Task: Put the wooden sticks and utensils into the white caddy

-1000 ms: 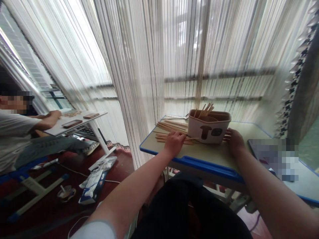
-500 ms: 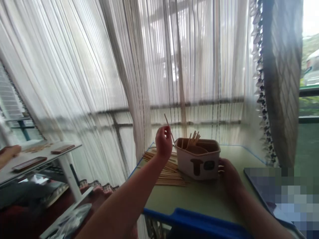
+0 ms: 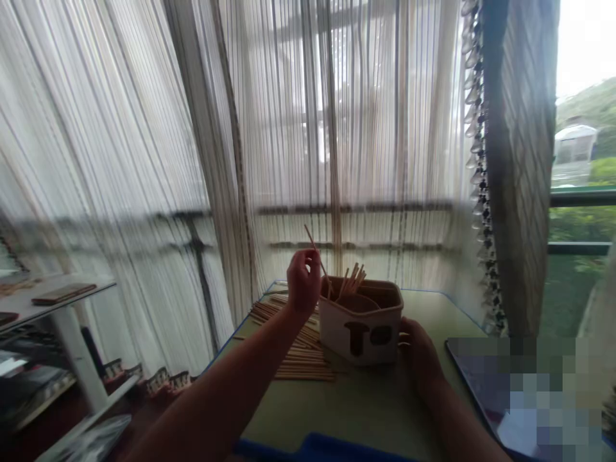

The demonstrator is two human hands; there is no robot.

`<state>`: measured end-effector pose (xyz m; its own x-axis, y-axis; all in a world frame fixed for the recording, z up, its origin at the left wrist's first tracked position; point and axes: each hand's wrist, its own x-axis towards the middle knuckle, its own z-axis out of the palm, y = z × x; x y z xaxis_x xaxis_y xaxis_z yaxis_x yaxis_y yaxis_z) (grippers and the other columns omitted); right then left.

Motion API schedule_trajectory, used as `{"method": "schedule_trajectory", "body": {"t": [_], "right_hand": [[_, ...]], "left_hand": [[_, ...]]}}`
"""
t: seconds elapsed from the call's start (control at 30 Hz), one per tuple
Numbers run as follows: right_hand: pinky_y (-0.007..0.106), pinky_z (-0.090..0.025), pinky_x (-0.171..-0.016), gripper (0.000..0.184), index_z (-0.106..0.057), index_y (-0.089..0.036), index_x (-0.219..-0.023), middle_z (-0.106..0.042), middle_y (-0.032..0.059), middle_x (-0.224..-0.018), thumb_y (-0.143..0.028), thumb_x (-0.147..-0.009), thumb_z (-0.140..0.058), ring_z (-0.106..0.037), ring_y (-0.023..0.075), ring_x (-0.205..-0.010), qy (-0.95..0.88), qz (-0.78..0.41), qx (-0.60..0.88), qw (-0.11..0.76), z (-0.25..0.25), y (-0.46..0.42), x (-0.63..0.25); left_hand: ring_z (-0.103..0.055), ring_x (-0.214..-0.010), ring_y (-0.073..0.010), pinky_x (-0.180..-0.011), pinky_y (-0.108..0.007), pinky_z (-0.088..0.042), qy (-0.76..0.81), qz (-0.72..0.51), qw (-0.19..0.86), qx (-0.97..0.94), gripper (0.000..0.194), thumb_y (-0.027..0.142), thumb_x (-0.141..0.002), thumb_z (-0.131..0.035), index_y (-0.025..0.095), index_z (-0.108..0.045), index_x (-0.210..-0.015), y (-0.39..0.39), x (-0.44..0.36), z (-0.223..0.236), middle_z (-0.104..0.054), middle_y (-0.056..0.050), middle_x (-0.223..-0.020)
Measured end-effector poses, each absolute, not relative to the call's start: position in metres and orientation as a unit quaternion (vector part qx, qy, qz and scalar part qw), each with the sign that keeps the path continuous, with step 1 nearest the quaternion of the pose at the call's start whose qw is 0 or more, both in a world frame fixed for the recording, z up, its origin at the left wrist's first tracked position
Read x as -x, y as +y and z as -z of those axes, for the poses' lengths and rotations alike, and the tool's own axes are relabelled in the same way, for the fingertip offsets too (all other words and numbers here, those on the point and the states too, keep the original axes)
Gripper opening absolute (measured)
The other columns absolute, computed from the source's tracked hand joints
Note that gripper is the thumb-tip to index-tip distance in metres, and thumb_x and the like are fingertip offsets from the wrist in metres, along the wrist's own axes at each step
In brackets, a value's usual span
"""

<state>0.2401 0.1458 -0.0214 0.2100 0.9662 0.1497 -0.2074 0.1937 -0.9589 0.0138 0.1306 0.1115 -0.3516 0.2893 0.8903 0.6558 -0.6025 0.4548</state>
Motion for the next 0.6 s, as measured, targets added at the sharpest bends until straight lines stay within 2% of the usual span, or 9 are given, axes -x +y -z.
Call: {"method": "schedule_trajectory", "body": {"t": [0.17, 0.33, 0.6], "right_hand": [[0.027, -0.037, -0.051, 0.030, -0.058, -0.020, -0.074, -0.059, 0.0002, -0.070, -0.049, -0.072, -0.052, -0.050, 0.0125, -0.057, -0.416, -0.481, 0.446, 0.630, 0.022, 0.149, -0.240], [0.028, -0.037, -0.051, 0.035, -0.059, -0.019, -0.074, -0.058, 0.0013, -0.070, -0.053, -0.074, -0.049, -0.049, 0.0125, -0.055, -0.385, -0.499, 0.439, 0.640, 0.019, 0.146, -0.240], [0.028, -0.037, -0.050, 0.039, -0.059, -0.020, -0.074, -0.057, 0.0008, -0.068, -0.057, -0.076, -0.048, -0.049, 0.0124, -0.053, -0.394, -0.490, 0.444, 0.638, 0.021, 0.149, -0.240]], "left_hand": [[-0.060, -0.070, -0.0152, -0.069, -0.028, -0.047, -0.479, 0.589, 0.101, 0.643, 0.013, 0.025, -0.081, -0.058, 0.017, -0.068, -0.080, 0.130, -0.016, -0.077, -0.068, -0.003, -0.074], [-0.059, -0.088, -0.0188, -0.083, -0.034, -0.046, -0.469, 0.582, 0.159, 0.646, 0.024, 0.025, -0.090, -0.045, 0.017, -0.068, -0.095, 0.104, -0.023, -0.062, -0.069, -0.006, -0.090], [-0.058, -0.082, -0.0207, -0.081, -0.035, -0.043, -0.513, 0.499, 0.197, 0.670, 0.016, 0.027, -0.084, -0.056, 0.020, -0.070, -0.085, 0.098, -0.029, -0.062, -0.070, -0.005, -0.079]]}}
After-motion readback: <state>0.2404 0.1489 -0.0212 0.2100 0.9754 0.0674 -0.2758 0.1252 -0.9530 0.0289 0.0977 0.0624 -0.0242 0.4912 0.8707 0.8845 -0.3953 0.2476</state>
